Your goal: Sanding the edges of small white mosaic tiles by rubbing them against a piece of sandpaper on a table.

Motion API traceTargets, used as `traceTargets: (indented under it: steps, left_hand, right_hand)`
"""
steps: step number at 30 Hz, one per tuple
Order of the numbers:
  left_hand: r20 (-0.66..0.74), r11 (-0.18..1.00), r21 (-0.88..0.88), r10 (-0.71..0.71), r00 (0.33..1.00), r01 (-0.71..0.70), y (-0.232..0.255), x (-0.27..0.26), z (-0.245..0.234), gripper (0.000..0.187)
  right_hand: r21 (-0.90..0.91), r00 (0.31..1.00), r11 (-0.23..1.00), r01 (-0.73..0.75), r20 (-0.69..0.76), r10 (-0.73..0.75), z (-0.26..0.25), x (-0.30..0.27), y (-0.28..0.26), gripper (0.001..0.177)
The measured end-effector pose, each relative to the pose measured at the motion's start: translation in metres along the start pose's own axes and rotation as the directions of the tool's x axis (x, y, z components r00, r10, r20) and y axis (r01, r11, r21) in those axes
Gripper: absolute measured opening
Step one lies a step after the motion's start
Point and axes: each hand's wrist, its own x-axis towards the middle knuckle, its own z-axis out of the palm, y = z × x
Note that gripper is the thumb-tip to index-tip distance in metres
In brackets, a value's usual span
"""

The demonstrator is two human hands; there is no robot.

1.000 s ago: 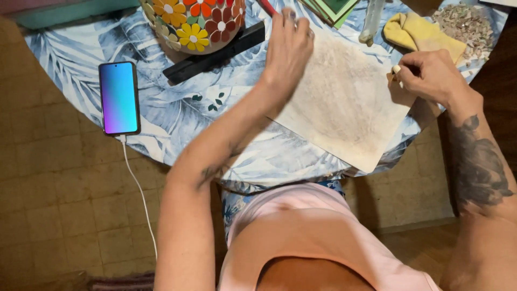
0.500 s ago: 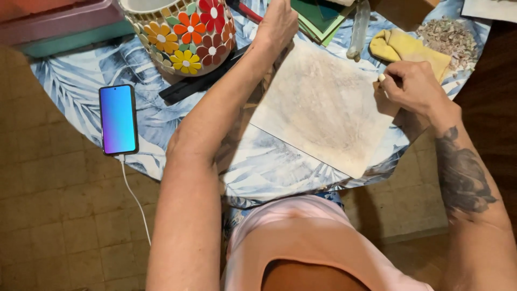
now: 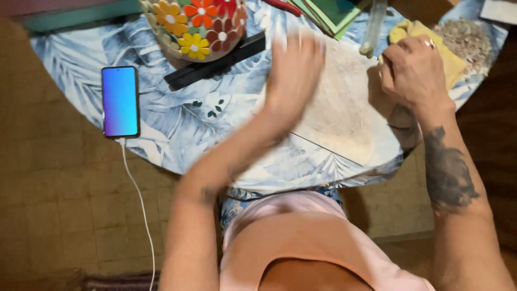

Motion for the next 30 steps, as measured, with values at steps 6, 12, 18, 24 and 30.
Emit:
traceTargets:
  steps: [6,12,18,24,30]
  left_hand:
    - [0.008,0.838,-0.546,0.029,1.000,-0.021,0.004,-0.127,-0.038,0.043]
    - [-0.154,0.814,-0.569,-0.244,0.958,0.116,-0.009,-0.141,-0.023,0.029]
    - [-0.212,0.701,-0.703,-0.372,0.904,0.124,-0.014,-0.125,-0.016,0.025]
    - [-0.200,0.705,-0.694,-0.382,0.902,0.145,-0.017,-0.123,-0.022,0.020]
    - [-0.210,0.735,-0.664,-0.359,0.909,0.137,-0.017,-0.127,-0.017,0.018]
  right_hand:
    - [0.899,0.977,0.416,-0.140,0.193,-0.089,-0.017,0.011,-0.052,0.011]
    - [0.935,0.887,-0.030,-0.353,0.324,-0.328,-0.030,0.018,-0.109,0.017]
    - [0.979,0.931,0.025,-0.202,0.200,-0.306,-0.045,0.032,-0.131,0.022]
    - [0.981,0.944,0.089,-0.170,0.188,-0.271,-0.045,0.036,-0.138,0.023]
    - [0.970,0.959,0.207,-0.126,0.172,-0.225,-0.045,0.035,-0.142,0.024]
